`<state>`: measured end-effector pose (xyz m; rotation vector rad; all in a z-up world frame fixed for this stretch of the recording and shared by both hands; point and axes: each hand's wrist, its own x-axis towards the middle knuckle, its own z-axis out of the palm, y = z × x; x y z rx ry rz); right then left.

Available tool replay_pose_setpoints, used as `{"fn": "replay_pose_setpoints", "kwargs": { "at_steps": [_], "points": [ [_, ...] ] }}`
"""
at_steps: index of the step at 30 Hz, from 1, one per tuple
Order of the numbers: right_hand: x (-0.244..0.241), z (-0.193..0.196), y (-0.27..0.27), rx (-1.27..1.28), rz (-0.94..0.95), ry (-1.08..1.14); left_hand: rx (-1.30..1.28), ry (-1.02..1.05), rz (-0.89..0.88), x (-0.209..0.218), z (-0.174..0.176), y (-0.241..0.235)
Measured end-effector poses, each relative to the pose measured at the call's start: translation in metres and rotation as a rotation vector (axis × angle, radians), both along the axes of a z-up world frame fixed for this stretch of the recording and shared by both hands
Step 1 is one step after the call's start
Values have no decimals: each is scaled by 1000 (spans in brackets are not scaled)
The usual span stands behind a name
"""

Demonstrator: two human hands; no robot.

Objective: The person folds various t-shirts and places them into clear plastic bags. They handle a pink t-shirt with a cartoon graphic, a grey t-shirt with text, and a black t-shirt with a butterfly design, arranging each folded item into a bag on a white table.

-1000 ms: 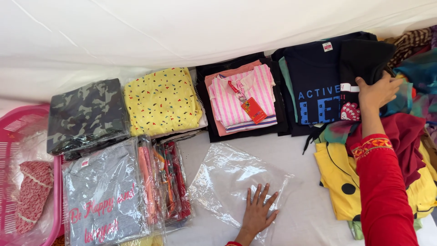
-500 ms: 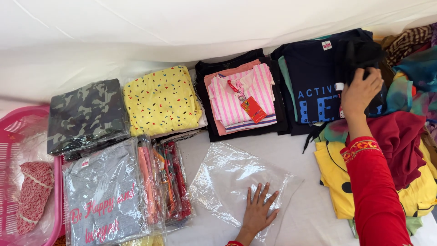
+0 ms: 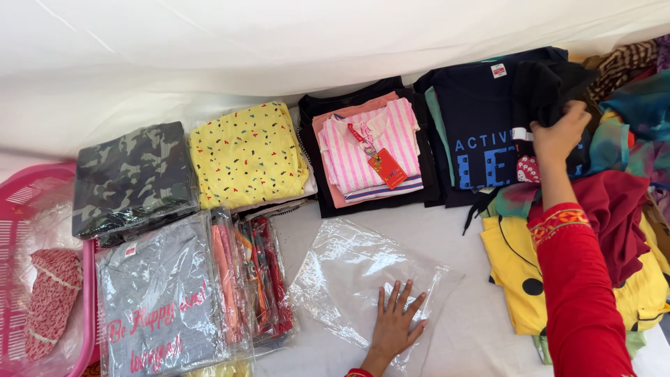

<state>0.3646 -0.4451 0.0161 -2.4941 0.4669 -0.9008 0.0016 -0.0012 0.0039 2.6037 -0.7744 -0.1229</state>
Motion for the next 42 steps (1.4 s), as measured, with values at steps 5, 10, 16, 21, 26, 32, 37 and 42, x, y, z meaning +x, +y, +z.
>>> {"fn": "replay_pose_setpoints", "kwargs": {
  "at_steps": [5, 10, 16, 21, 26, 32, 37, 42],
  "points": [
    [20, -5, -21, 573, -50, 70, 8, -18, 6, 0, -1, 0],
    [11, 20, 21, -275, -190, 204, -5, -16, 0, 0, -2, 1],
    [-28, 96, 120, -346, 312, 221, -22, -7, 2, -2, -3, 1],
    [-38, 104, 110, -79, 293, -18, -37, -4, 0, -1, -3, 1],
    [-114, 127, 110, 448, 407, -113, -23, -53, 7, -2, -2, 1],
    [-241, 86, 167, 644, 627, 298, -61, -14, 11, -6, -15, 0],
    [-320, 73, 202, 499, 847, 699, -36, -137, 19, -17, -59, 1],
    [-370, 64, 178, 380, 675, 696, 46, -78, 12, -8, -27, 0]
  ]
}}
